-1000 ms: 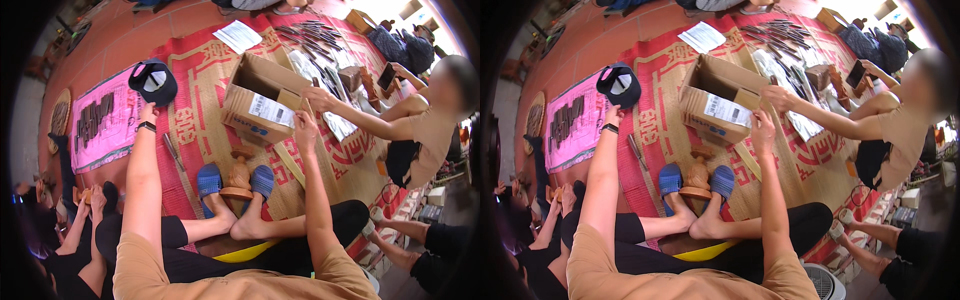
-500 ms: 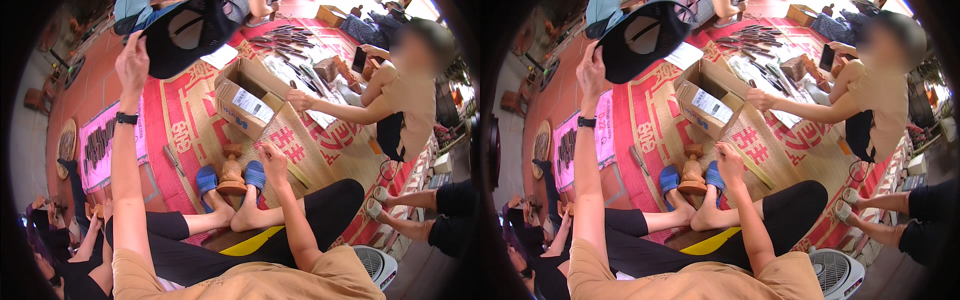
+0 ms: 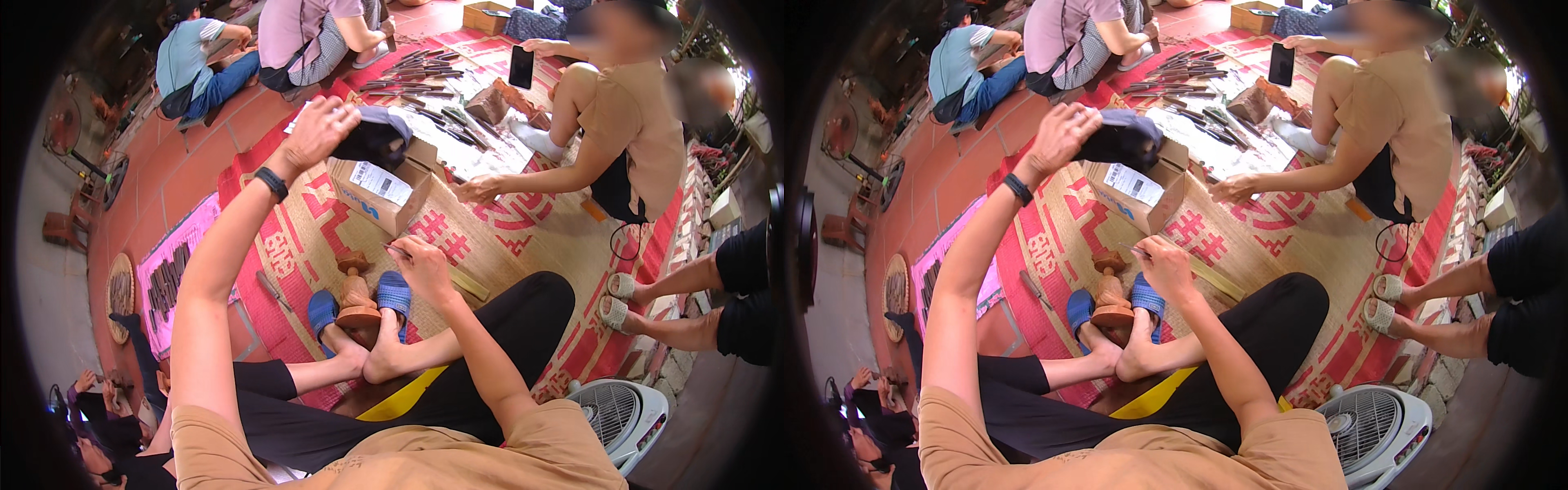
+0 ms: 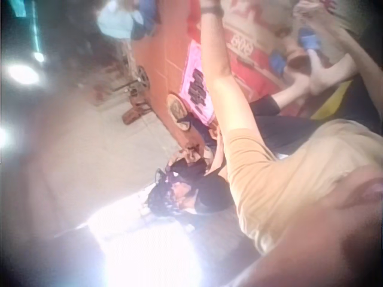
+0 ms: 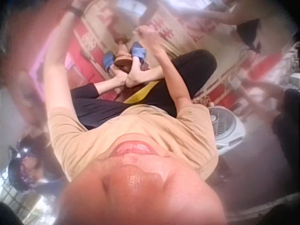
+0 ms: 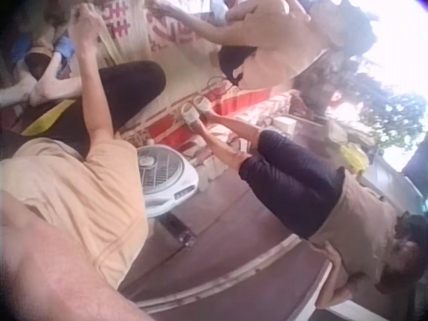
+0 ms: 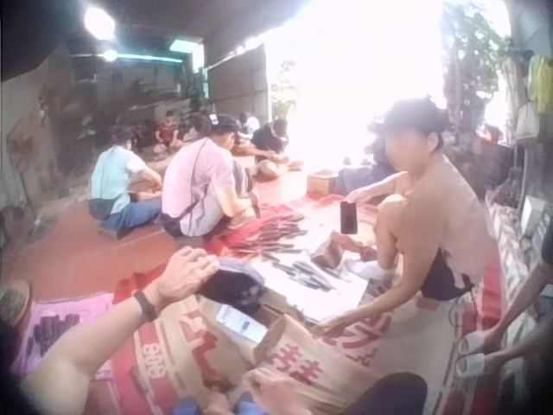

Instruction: The person sits cross-legged on a mat and carves a small wooden figurine using a chisel and mallet. They repeatedly strike the chisel to shape the wood, occasionally pause to inspect the piece, and briefly handle a cardboard box and a smartphone before resuming carving.

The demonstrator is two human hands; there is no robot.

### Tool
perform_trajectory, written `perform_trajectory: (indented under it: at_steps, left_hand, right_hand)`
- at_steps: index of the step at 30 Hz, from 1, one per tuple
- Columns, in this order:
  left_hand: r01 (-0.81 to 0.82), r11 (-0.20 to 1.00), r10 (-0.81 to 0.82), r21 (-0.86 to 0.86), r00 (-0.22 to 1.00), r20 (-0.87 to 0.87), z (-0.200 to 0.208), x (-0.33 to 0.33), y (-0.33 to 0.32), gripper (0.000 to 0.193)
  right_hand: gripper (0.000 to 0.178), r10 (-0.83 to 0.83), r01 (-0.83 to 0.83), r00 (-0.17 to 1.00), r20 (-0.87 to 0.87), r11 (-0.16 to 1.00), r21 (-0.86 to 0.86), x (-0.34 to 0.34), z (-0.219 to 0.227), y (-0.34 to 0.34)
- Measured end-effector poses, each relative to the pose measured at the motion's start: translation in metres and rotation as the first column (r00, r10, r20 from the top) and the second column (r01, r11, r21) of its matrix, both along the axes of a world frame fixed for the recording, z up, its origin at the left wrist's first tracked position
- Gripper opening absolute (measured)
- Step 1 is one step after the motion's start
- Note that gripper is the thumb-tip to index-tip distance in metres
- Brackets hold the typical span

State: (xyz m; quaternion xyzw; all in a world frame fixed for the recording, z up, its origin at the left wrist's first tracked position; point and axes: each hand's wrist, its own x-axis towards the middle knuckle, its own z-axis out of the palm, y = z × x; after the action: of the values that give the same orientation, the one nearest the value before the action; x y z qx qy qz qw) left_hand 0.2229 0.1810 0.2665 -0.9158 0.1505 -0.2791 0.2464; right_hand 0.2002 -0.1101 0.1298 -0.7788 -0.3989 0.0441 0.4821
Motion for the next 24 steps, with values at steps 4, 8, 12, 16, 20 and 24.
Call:
perform_trajectory:
  at_steps: [4,8,12,16,20,24]
  left_hand:
    - [-0.031,0.998,0.039,-0.061,0.990,0.134,0.047,0.011,0.006,0.031]
    - [-0.122,0.945,0.257,-0.304,0.851,0.457,0.087,-0.017,0.037,0.032]
    - [-0.343,0.888,0.460,-0.307,0.686,0.564,0.094,-0.080,0.102,0.021]
    - [-0.463,0.837,0.546,-0.292,0.678,0.492,0.094,-0.121,0.100,0.020]
    - [-0.469,0.841,0.540,-0.269,0.704,0.461,0.102,-0.155,0.097,0.017]
    - [-0.415,0.856,0.517,-0.310,0.722,0.460,0.108,-0.174,0.086,0.018]
  right_hand:
    - [0.012,0.021,-0.021,1.000,0.015,0.999,0.043,0.002,0.001,-0.002]
    - [0.029,-0.004,0.005,0.991,-0.133,1.000,0.007,0.008,0.003,0.000]
    - [0.057,0.057,-0.163,0.861,-0.506,0.972,-0.167,0.036,0.008,0.021]
    - [0.043,0.097,-0.244,0.879,-0.467,0.933,-0.265,0.079,-0.001,0.093]
    - [0.037,0.123,-0.269,0.909,-0.399,0.903,-0.335,0.103,0.000,0.138]
    - [0.035,0.257,-0.368,0.910,-0.326,0.863,-0.346,0.084,0.000,0.103]
